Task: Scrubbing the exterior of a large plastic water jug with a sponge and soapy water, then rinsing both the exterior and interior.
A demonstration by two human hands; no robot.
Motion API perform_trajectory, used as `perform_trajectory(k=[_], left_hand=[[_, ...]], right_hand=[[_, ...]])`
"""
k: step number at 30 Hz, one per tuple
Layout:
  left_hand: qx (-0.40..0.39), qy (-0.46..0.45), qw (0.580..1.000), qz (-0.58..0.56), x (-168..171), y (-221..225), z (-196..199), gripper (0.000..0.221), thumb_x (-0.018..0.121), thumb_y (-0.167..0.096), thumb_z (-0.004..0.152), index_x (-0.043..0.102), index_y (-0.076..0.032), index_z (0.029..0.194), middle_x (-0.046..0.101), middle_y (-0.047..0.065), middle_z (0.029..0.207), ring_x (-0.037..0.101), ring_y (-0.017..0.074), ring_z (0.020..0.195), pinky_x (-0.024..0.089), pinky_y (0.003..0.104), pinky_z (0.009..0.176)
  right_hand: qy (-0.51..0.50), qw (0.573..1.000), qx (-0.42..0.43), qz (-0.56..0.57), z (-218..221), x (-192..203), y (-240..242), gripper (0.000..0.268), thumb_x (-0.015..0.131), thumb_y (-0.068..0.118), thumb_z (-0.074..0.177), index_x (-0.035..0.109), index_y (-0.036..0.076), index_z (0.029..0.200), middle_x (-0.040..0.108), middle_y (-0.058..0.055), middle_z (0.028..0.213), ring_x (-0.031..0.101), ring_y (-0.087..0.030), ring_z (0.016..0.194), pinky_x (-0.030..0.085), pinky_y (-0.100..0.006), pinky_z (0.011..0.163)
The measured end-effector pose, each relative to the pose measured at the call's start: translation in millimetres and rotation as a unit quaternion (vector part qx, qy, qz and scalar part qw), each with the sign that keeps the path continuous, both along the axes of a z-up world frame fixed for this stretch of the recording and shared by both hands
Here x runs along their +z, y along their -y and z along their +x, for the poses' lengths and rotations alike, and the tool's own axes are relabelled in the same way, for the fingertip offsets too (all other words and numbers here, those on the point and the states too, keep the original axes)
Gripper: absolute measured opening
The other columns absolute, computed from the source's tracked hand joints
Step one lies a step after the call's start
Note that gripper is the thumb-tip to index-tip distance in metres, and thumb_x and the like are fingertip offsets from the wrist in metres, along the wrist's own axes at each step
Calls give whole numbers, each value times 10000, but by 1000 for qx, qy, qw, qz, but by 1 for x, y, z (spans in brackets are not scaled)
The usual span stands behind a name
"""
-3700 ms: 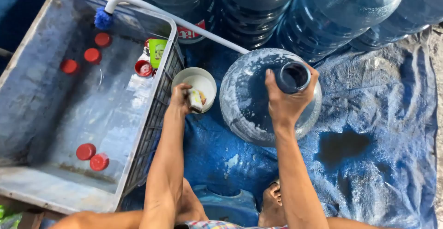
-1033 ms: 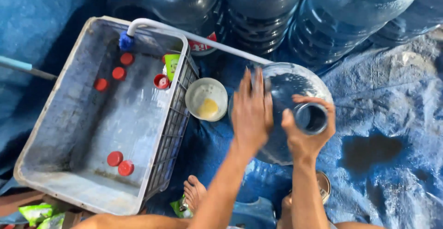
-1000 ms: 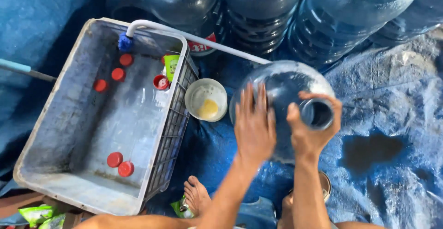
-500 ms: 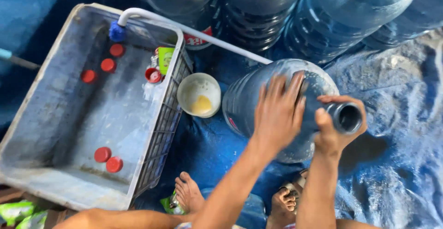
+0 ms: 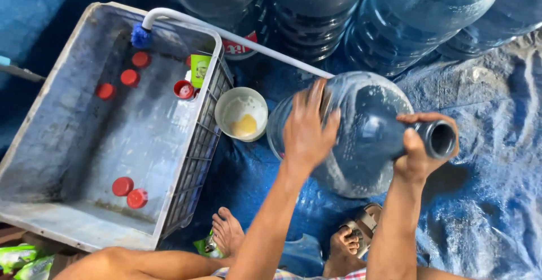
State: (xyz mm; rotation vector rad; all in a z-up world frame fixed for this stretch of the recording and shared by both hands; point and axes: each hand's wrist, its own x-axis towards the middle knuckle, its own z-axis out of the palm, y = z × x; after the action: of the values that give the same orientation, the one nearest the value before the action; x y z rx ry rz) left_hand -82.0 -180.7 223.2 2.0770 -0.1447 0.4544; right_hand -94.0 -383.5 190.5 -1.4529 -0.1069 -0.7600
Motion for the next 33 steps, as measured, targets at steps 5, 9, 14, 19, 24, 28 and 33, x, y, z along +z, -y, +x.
perform_trajectory(k=[5, 9, 14, 19, 24, 28, 33], left_hand=[[19, -39, 998, -50, -29, 25, -62, 700, 598, -268, 960, 302, -43, 1553, 349, 398, 1501, 544, 578, 1251, 554, 595, 924], [-24, -177, 982, -56, -23, -7, 13, 797, 631, -370, 882, 312, -227, 1599, 592, 146, 1281, 678, 322, 1054, 567, 441, 878], [-73, -181, 973, -120, -25, -16, 22, 719, 609, -323, 875, 406, -184, 1551, 617, 147, 1404, 653, 329, 1226, 501, 412, 1025], [-58, -96, 977, -181, -48, 27, -51, 871, 552, -223, 901, 64, -48, 1602, 241, 355, 1553, 361, 529, 1400, 404, 700, 1093], [-67, -159, 944, -280, -42, -10, 33, 705, 481, -374, 934, 379, -58, 1555, 448, 204, 1582, 451, 359, 1452, 340, 423, 1183], [-63, -178, 914, -359, -43, -6, 26, 573, 472, -254, 975, 461, -98, 1526, 536, 107, 1530, 531, 261, 1392, 408, 321, 1121], [-49, -141, 961, -232, -92, 65, -85, 790, 412, -261, 1021, -80, -2, 1583, 60, 389, 1588, 455, 543, 1263, 472, 585, 1002]], right_hand=[[-10, 1000, -14, 8, 16, 6, 16, 286, 696, 234, 801, 608, 108, 1043, 647, -49, 900, 684, -209, 864, 633, -383, 939], [36, 995, 96, 18, -6, -9, 35, 318, 734, 219, 738, 600, 102, 1002, 652, -48, 901, 692, -202, 885, 620, -354, 982], [9, 997, 56, 43, 5, -12, 30, 341, 708, 224, 764, 575, 107, 1056, 622, -55, 887, 677, -206, 860, 634, -385, 959], [-17, 998, -58, 32, 28, 3, 30, 253, 620, 189, 827, 573, 77, 1049, 631, -82, 888, 677, -247, 826, 604, -379, 881], [16, 993, 107, 37, 12, -4, 40, 330, 711, 240, 729, 582, 82, 988, 633, -74, 848, 678, -223, 822, 631, -375, 946], [1, 998, 49, 49, 18, -1, 27, 341, 713, 233, 750, 598, 83, 1034, 629, -74, 845, 675, -222, 829, 636, -385, 921], [-33, 992, -114, 51, 50, 13, 24, 169, 657, 148, 831, 592, 99, 980, 664, -75, 856, 668, -198, 795, 601, -333, 827]])
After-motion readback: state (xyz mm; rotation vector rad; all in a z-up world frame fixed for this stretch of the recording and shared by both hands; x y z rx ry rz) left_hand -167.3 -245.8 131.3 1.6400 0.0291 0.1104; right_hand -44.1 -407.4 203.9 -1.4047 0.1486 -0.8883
